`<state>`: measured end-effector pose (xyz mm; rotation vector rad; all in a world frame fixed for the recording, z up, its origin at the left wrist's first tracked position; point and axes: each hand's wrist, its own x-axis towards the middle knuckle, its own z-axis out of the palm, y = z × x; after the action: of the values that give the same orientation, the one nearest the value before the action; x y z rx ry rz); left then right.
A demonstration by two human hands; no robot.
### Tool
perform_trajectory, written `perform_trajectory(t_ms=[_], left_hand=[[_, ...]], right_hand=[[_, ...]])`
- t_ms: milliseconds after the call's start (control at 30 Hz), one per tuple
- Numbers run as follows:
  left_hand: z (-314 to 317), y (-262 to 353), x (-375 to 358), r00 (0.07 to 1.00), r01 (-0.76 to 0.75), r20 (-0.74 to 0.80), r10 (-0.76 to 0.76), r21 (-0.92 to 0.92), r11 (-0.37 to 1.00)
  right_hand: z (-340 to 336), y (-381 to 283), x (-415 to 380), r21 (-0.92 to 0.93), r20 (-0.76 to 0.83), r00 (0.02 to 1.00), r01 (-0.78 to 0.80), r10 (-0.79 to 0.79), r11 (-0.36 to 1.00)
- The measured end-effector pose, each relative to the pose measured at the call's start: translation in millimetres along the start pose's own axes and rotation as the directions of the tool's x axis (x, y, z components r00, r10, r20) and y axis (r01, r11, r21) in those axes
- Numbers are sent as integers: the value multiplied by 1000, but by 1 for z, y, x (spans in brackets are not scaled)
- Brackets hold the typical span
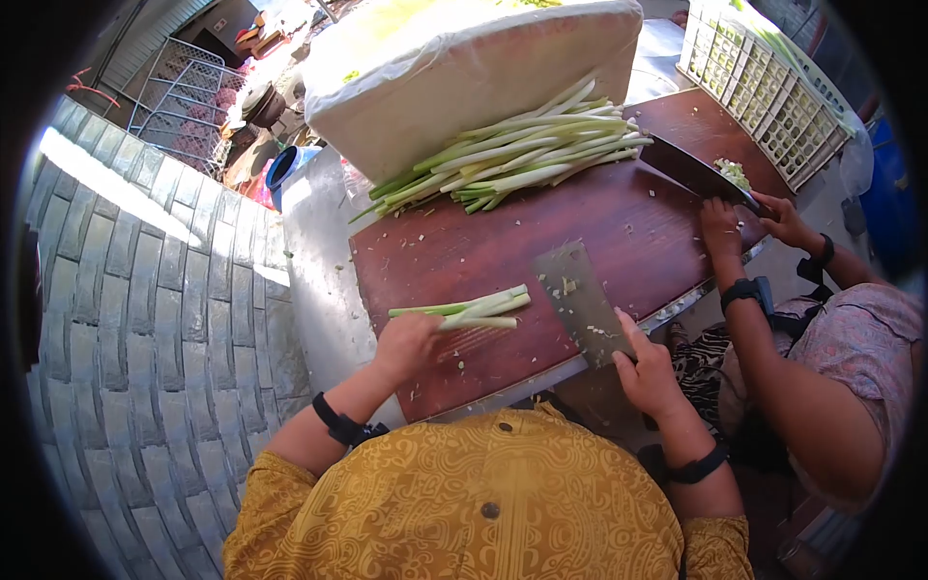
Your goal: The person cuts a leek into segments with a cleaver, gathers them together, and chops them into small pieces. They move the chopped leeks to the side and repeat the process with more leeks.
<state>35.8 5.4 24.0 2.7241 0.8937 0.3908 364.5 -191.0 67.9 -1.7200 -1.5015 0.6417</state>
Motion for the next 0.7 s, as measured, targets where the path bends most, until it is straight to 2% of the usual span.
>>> perform_trajectory(t_ms=[33,167,267,367,600,700], left_hand=[[9,3,-8,999,-44,-25,45,26,999],[43,3,-19,996,-12,-88,30,197,980],[32,20,-12,986,59,-161,-27,193,979],[21,32,-12,987,101,-141,-74,198,975],[15,35,7,992,-72,-88,85,133,988],[18,33,29,993,-107,-31,112,126,986]], right_hand=[[1,0,-1,4,12,1000,-18,18,1000],[6,1,-1,13,41,997,-62,62,998],[10,3,-2,-29,49,998,-47,48,998],[10,2,-4,-47,77,992,-94,97,995],[14,2,-10,-54,71,989,-127,131,990],[15,4,-12,-57,58,995,-81,85,995]])
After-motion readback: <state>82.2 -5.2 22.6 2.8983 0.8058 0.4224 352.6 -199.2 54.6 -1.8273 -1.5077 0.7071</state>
